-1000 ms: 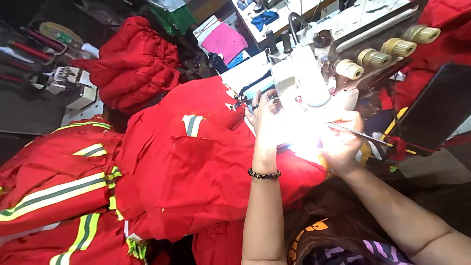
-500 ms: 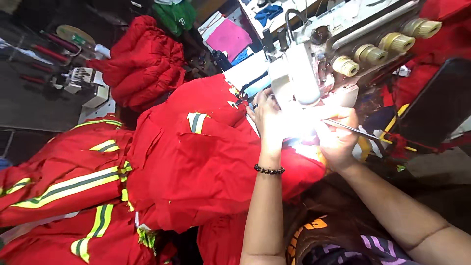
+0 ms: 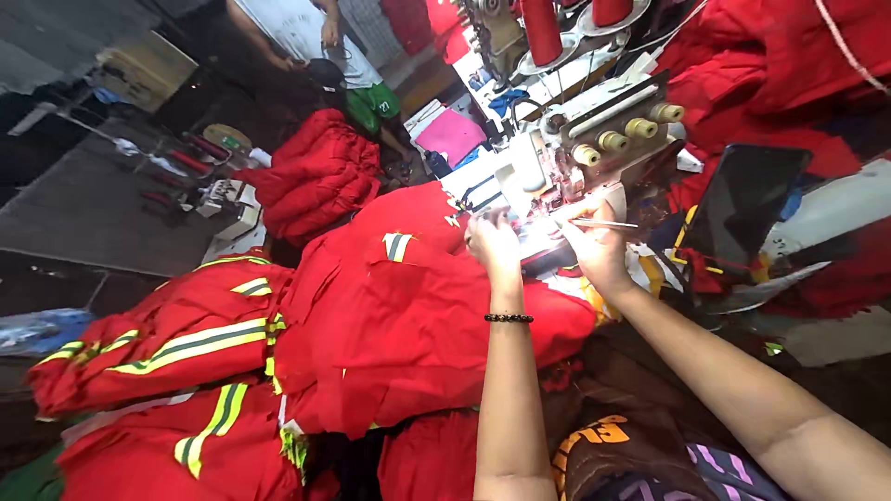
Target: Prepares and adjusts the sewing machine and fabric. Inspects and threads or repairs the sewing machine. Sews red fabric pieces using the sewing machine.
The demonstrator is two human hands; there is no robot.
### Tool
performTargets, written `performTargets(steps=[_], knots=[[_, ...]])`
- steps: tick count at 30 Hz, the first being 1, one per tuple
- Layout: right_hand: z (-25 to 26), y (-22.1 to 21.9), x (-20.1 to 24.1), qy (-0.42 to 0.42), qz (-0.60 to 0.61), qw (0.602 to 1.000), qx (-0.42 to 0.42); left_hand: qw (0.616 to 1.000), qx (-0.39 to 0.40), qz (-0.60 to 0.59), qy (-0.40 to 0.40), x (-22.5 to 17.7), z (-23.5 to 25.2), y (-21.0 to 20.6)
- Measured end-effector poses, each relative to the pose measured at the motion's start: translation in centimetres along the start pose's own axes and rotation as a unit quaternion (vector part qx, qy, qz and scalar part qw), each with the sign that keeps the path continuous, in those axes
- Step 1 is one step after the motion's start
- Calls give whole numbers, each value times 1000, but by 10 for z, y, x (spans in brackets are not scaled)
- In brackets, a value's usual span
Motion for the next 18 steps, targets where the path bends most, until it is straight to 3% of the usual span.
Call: performTargets(steps=[3, 6, 14, 18], knots=[[-2, -2, -2, 7, -21, 1000, -9, 995, 74, 60, -14, -13, -8, 0], [-5, -2, -2, 8, -45, 999, -20, 992, 120, 40, 3, -16, -9, -2], [-9, 1, 0, 13, -90, 996, 3, 989, 146, 25, 7, -13, -21, 5], [-11, 2, 2, -7, -111, 994, 11, 987, 133, 84, -14, -15, -21, 3]])
Point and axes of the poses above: each hand's wrist, its own z-axis towards the middle knuckle, its own y-axis out of the back of the hand, x = y × z, the point moved 3 cm from there along z, towards the middle knuckle, and after that the axes turned 5 degrees about y, right-handed, at the moved point
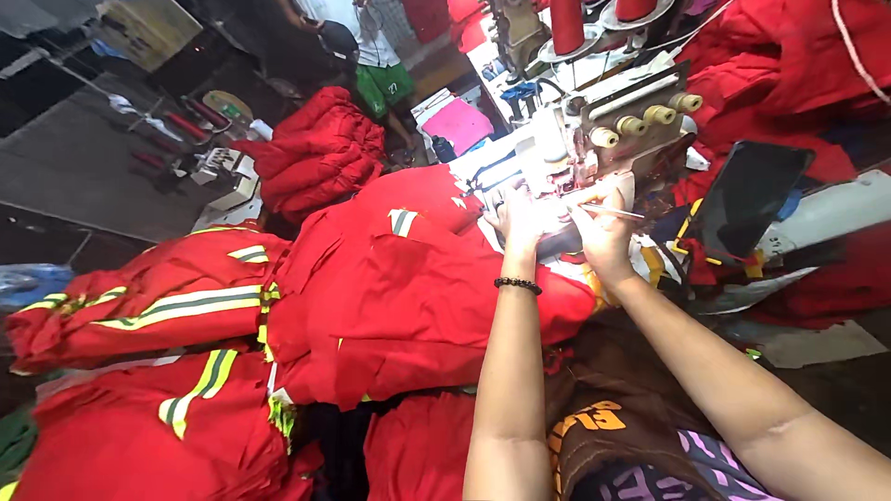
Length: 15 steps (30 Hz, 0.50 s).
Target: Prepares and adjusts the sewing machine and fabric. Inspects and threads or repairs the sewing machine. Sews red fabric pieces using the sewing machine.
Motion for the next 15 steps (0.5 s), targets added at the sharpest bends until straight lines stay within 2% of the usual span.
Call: performTargets(steps=[6, 11, 15], knots=[[1, -1, 1, 10, 3, 1000, -12, 997, -8, 62, -40, -6, 3, -2], [2, -2, 2, 6, 25, 999, -21, 996, -26, 64, -53, -6, 5, -6], [3, -3, 3, 7, 52, 998, -30, 993, -70, 71, -67, -4, 8, -13]])
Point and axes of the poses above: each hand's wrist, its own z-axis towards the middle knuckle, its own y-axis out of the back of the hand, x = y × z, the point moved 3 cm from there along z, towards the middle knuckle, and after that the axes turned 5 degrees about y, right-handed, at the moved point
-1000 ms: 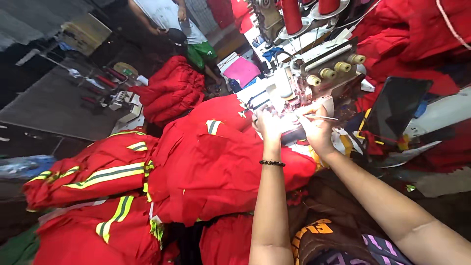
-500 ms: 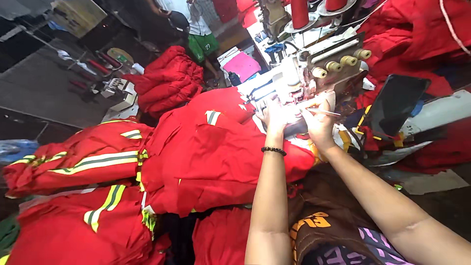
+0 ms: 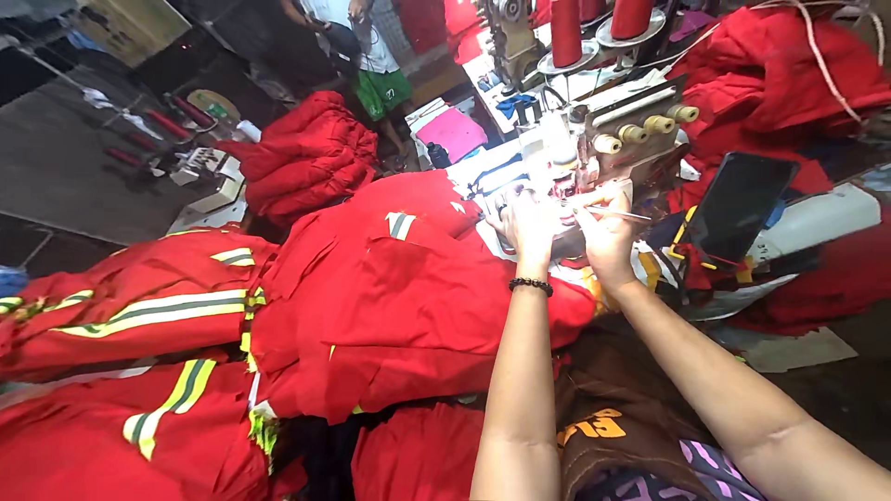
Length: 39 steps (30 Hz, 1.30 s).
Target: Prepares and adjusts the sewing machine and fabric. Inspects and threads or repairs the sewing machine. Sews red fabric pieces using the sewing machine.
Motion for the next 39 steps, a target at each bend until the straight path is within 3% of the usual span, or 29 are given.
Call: performTargets(steps=[9, 17, 23, 26, 29, 39], knots=[[0, -1, 2, 13, 0, 1000, -15, 1000, 1, 16, 10, 5, 4, 9], [0, -4, -3, 22, 35, 998, -41, 999, -23, 17, 30, 35, 23, 24], [0, -4, -2, 11, 32, 998, -51, 997, -55, 55, -15, 29, 24, 19], [2, -4, -2, -18, 36, 997, -63, 999, -28, 25, -33, 25, 28, 7], [7, -4, 7, -39, 35, 997, -65, 999, 18, 36, 28, 26, 39, -5], [31, -11, 17, 9, 54, 996, -68, 994, -34, 27, 103, 21, 45, -7]])
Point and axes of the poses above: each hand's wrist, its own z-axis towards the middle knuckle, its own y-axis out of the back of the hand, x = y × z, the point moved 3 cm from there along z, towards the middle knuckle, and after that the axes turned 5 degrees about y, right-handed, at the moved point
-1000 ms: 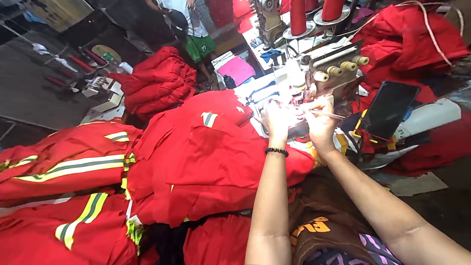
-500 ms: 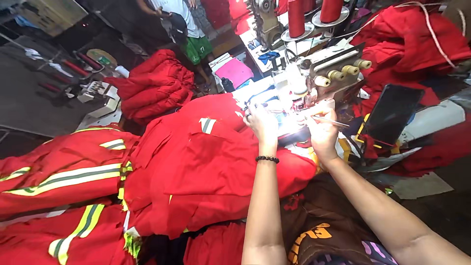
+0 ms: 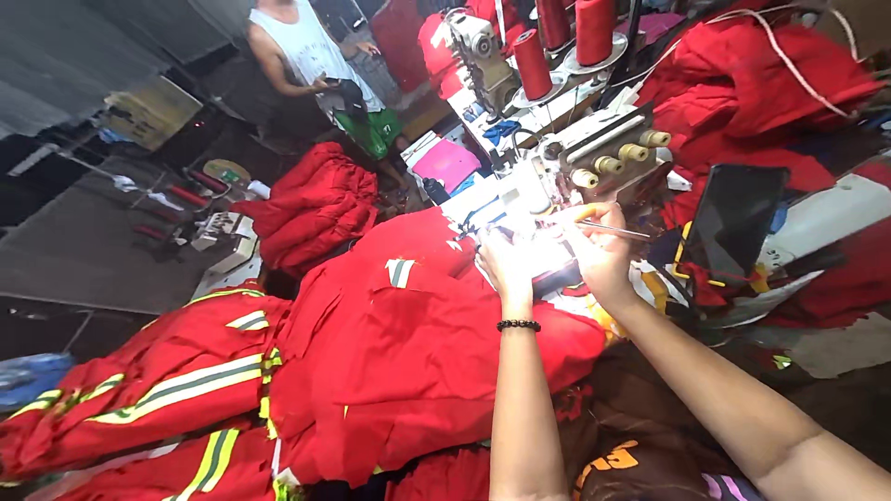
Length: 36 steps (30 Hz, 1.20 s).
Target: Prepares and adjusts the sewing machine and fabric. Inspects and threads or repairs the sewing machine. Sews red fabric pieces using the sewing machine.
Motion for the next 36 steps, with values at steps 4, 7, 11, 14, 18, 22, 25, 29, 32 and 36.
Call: performTargets(steps=[4, 7, 11, 14, 18, 22, 25, 29, 32, 36], knots=[[2, -1, 0, 30, -14, 999, -10, 1000, -24, -4, 6, 0, 2, -1], [4, -3, 3, 38, -27, 999, -23, 1000, -29, 3, 7, -1, 3, -1], [4, -6, -1, 27, -23, 998, -51, 999, -29, 18, -8, -5, 4, 0], [1, -10, -4, 18, -8, 998, -56, 999, -35, 19, -15, -6, 4, 1], [1, -11, -8, 13, -13, 998, -64, 999, -43, 10, -25, -8, 4, 0], [5, -13, -11, 10, -21, 997, -70, 998, -54, 9, -31, -9, 5, -2], [6, -15, -13, 14, -31, 997, -71, 998, -54, 20, -31, -10, 5, -3], [6, -16, -15, 1, -33, 997, -65, 997, -58, 21, -41, -9, 4, -3], [5, -16, -16, -5, -25, 998, -61, 997, -57, 19, -44, -7, 4, -4], [4, -17, -18, -4, -38, 997, -67, 997, -56, 20, -47, -6, 4, -5]])
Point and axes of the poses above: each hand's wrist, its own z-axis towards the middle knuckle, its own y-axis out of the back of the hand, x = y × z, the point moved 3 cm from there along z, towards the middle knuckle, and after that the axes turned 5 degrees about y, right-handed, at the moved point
